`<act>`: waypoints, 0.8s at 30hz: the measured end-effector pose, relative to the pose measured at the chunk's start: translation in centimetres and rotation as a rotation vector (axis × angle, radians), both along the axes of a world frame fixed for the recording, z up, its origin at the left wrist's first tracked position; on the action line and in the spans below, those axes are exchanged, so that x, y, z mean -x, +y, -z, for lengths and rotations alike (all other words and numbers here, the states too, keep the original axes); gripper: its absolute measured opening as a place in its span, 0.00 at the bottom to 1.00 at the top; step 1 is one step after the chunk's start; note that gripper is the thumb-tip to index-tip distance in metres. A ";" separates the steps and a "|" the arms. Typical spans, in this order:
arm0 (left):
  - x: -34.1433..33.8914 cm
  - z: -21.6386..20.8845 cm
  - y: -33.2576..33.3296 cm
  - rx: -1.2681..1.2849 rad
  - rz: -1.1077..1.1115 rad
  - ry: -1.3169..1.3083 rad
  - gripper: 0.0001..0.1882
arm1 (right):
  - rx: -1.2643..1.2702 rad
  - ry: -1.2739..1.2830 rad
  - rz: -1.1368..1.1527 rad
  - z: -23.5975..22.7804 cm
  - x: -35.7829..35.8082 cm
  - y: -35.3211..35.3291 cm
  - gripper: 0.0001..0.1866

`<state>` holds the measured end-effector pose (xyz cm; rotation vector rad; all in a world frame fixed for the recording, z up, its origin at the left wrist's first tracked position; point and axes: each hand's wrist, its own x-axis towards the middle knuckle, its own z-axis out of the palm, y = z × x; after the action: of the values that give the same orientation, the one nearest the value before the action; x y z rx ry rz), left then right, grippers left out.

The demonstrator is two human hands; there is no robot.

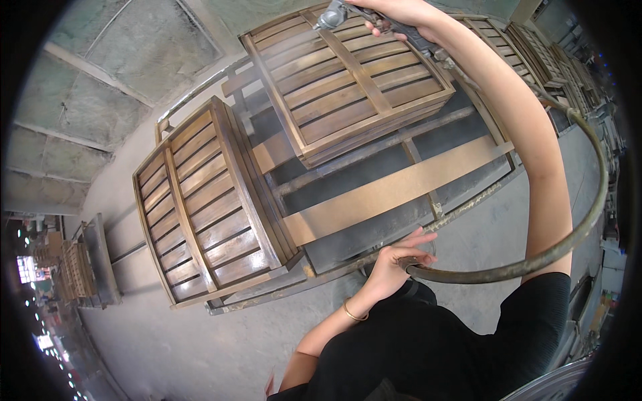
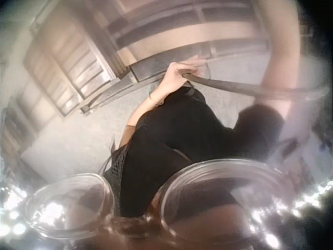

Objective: The person uses a spray gun to apply a coating to multiple wooden slatted frames arranged on a metal rack. They move the spray gun back and forth across each frame, then walk to adjacent frames and repeat the process.

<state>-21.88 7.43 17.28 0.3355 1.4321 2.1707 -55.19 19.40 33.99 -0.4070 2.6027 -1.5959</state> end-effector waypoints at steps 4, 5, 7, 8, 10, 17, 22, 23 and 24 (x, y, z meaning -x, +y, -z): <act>-0.3 0.3 0.5 0.059 -0.048 0.070 0.11 | -0.070 0.167 -0.004 -0.4 2.0 2.2 0.14; -0.4 0.4 0.2 0.053 -0.059 0.055 0.11 | -0.314 0.057 0.126 -1.4 2.7 4.3 0.17; -0.6 0.5 -0.4 0.058 -0.096 0.040 0.09 | -0.526 0.239 0.231 -1.4 4.2 7.2 0.20; -0.5 0.7 -1.0 0.072 -0.122 0.044 0.08 | -0.593 0.320 0.291 -1.5 4.9 8.6 0.21; -0.4 0.9 -2.0 0.099 -0.161 0.059 0.07 | -0.721 0.482 0.409 -0.9 6.1 10.5 0.22; 1.1 0.9 -2.6 0.049 -0.057 -0.051 0.08 | -0.685 0.411 0.273 0.4 8.9 5.1 0.24; 3.0 0.3 -2.6 0.213 0.023 0.104 0.15 | 0.087 0.043 -0.069 1.7 10.1 -4.4 0.15; 3.5 0.3 -2.6 0.235 0.026 0.049 0.15 | 0.167 0.014 -0.085 2.1 10.4 -5.3 0.15; 3.9 0.4 -2.5 0.251 0.021 0.022 0.16 | 0.119 0.008 -0.087 2.1 11.0 -5.4 0.15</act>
<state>-25.81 4.88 16.89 0.2821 1.6822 1.9472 -66.22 14.02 31.91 -0.5281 2.4659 -1.7291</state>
